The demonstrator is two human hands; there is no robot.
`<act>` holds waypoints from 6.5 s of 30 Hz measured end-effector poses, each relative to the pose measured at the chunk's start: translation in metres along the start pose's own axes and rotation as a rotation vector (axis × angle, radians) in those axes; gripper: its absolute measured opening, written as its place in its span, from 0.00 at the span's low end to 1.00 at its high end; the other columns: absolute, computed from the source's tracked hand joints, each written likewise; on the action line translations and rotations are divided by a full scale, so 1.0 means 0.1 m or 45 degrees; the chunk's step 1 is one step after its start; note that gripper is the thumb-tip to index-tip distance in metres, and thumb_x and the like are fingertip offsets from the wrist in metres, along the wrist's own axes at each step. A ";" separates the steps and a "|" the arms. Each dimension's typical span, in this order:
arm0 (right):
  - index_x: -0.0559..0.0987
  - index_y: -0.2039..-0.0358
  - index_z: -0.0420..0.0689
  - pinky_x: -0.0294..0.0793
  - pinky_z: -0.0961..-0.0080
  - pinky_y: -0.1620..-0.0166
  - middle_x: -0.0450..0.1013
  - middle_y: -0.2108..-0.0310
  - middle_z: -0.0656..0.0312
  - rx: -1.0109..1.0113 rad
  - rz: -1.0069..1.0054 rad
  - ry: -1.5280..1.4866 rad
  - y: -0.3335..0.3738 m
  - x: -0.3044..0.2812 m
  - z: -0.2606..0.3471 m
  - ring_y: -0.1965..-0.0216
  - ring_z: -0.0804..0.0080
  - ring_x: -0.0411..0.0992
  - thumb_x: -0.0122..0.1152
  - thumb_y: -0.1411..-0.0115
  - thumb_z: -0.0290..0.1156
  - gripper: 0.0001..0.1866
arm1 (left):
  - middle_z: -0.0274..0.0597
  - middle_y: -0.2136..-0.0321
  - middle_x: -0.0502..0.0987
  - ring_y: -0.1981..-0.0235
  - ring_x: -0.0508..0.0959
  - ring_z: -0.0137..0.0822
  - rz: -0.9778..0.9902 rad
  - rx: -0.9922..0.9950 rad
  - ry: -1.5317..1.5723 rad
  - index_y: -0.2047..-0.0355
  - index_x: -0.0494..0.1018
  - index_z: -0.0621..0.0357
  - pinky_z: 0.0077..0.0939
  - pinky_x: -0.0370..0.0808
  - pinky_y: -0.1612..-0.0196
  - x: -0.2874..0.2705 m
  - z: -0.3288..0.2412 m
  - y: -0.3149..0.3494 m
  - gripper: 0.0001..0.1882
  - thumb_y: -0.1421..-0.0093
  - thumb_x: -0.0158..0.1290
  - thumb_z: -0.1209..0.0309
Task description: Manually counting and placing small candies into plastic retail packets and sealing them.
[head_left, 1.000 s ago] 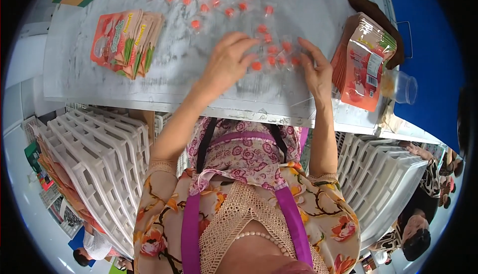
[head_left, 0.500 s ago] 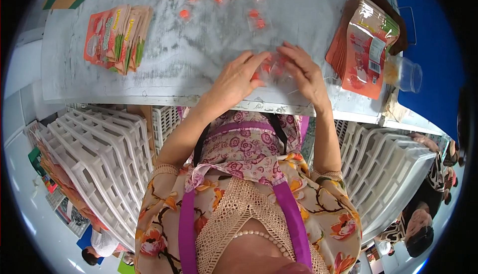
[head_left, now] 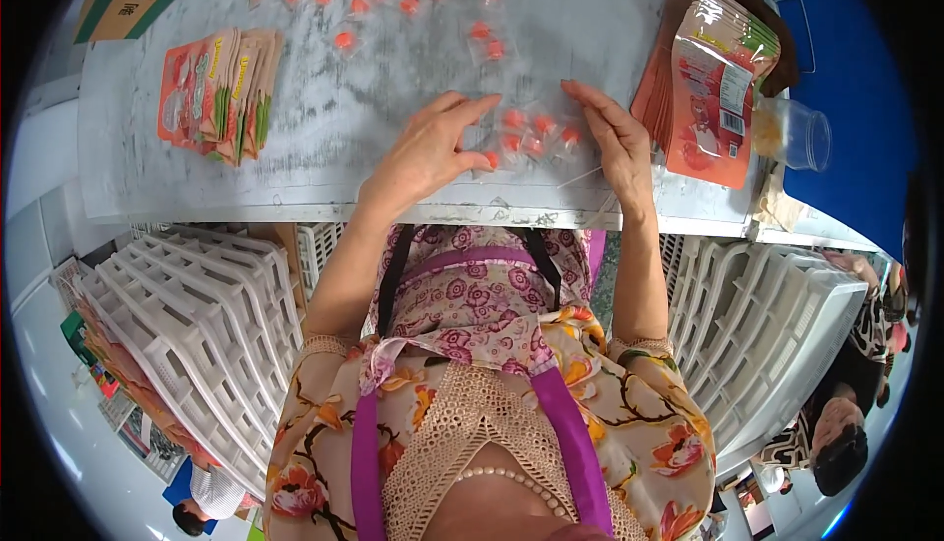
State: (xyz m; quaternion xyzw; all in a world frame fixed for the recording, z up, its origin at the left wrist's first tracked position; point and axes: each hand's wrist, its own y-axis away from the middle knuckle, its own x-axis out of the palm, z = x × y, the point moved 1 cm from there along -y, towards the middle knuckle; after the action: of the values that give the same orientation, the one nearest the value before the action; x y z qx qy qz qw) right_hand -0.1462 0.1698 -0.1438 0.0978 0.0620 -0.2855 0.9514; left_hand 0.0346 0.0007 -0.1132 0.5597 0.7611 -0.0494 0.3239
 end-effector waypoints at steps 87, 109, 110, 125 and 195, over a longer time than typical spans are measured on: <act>0.76 0.48 0.43 0.73 0.67 0.49 0.74 0.49 0.50 -1.017 0.132 0.650 -2.05 1.76 0.39 0.47 0.56 0.73 0.47 0.48 0.14 0.26 | 0.53 0.56 0.74 0.57 0.78 0.48 -0.611 -0.019 -0.554 0.49 0.74 0.60 0.35 0.75 0.53 -1.70 1.01 -0.56 0.25 0.47 0.45 0.88; 0.76 0.47 0.46 0.73 0.72 0.52 0.77 0.55 0.53 -0.709 0.687 0.544 -1.39 1.16 0.55 0.58 0.64 0.76 0.51 0.43 0.17 0.23 | 0.46 0.67 0.78 0.65 0.79 0.41 -0.647 -0.134 -0.189 0.54 0.77 0.57 0.30 0.75 0.60 -1.34 0.97 0.10 0.17 0.45 0.53 0.79; 0.76 0.47 0.44 0.73 0.73 0.52 0.77 0.54 0.55 -0.741 0.591 0.462 -1.30 1.02 0.56 0.58 0.65 0.76 0.53 0.42 0.18 0.22 | 0.46 0.67 0.78 0.65 0.79 0.41 -0.649 -0.147 -0.186 0.54 0.77 0.57 0.30 0.75 0.60 -1.40 0.93 0.23 0.17 0.45 0.53 0.79; 0.60 0.35 0.42 0.50 0.48 0.34 0.54 0.33 0.45 -0.618 -0.016 1.153 0.23 0.51 0.02 0.33 0.46 0.52 0.68 0.69 0.65 0.63 | 0.40 0.42 0.62 0.70 0.69 0.33 -0.191 0.082 -0.193 0.37 0.64 0.46 0.28 0.74 0.61 -1.06 0.83 0.13 0.54 0.69 0.69 0.82; 0.81 0.62 0.49 0.75 0.72 0.70 0.77 0.71 0.60 -0.843 0.380 0.568 -0.58 1.68 0.71 0.75 0.65 0.76 0.61 0.56 0.22 0.18 | 0.32 0.85 0.76 0.83 0.70 0.19 -0.678 -0.244 -0.140 0.79 0.79 0.60 0.20 0.66 0.79 -1.11 1.00 0.56 0.13 0.57 0.71 0.66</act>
State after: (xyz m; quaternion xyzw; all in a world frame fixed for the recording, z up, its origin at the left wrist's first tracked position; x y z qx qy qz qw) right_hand -0.0345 0.0170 -0.1129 -0.1458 0.3399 -0.0812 0.9255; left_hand 0.1462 -0.1138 -0.1149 0.3033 0.8638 -0.0910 0.3918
